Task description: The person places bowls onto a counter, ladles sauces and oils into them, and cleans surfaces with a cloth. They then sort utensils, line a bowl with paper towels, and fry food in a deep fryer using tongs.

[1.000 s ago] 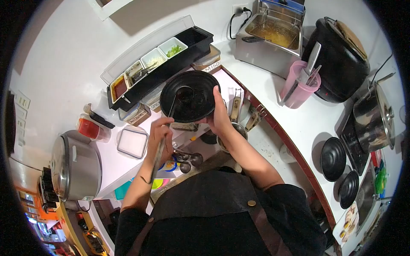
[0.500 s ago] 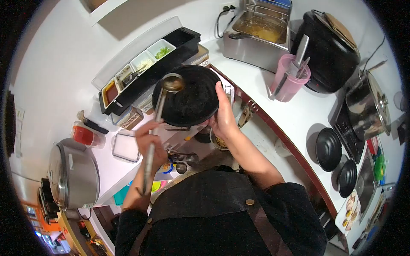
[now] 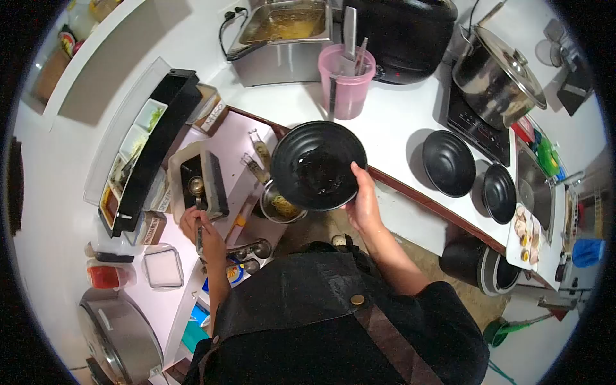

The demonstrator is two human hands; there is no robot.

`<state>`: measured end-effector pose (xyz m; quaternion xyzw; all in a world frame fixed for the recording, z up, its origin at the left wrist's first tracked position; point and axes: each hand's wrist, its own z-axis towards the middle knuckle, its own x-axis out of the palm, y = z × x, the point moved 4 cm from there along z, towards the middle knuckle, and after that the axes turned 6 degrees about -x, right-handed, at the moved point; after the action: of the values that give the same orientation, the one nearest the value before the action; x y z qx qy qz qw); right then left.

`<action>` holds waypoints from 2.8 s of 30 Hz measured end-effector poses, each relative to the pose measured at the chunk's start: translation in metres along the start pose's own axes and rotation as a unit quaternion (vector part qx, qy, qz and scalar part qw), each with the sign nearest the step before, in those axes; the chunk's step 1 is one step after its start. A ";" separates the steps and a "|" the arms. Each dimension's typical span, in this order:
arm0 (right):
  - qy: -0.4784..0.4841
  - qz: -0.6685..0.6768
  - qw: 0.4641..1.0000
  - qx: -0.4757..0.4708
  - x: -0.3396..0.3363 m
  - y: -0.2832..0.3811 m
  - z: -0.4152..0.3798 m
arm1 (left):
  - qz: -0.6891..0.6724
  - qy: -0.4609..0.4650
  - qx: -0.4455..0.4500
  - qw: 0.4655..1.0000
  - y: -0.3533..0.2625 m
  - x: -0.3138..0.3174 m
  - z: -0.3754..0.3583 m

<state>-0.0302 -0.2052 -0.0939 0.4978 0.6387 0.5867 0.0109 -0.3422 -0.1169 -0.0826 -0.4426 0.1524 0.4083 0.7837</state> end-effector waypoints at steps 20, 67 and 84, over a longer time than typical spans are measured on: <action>-0.124 0.022 0.986 -0.111 -0.134 0.013 0.110 | 0.434 0.134 -0.194 0.869 0.154 -0.130 -0.091; 0.403 -0.416 0.814 -0.045 0.231 -0.154 0.030 | -0.033 0.128 -0.098 0.986 0.045 -0.018 0.124; 0.458 -0.564 0.630 -0.274 0.189 -0.140 -0.045 | -0.296 0.175 -0.263 0.902 0.104 0.025 0.082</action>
<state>-0.2398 -0.0899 -0.0789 -0.3185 0.5271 0.7667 0.1813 -0.4173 -0.0084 -0.1102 -0.7216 0.0366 0.0989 0.6842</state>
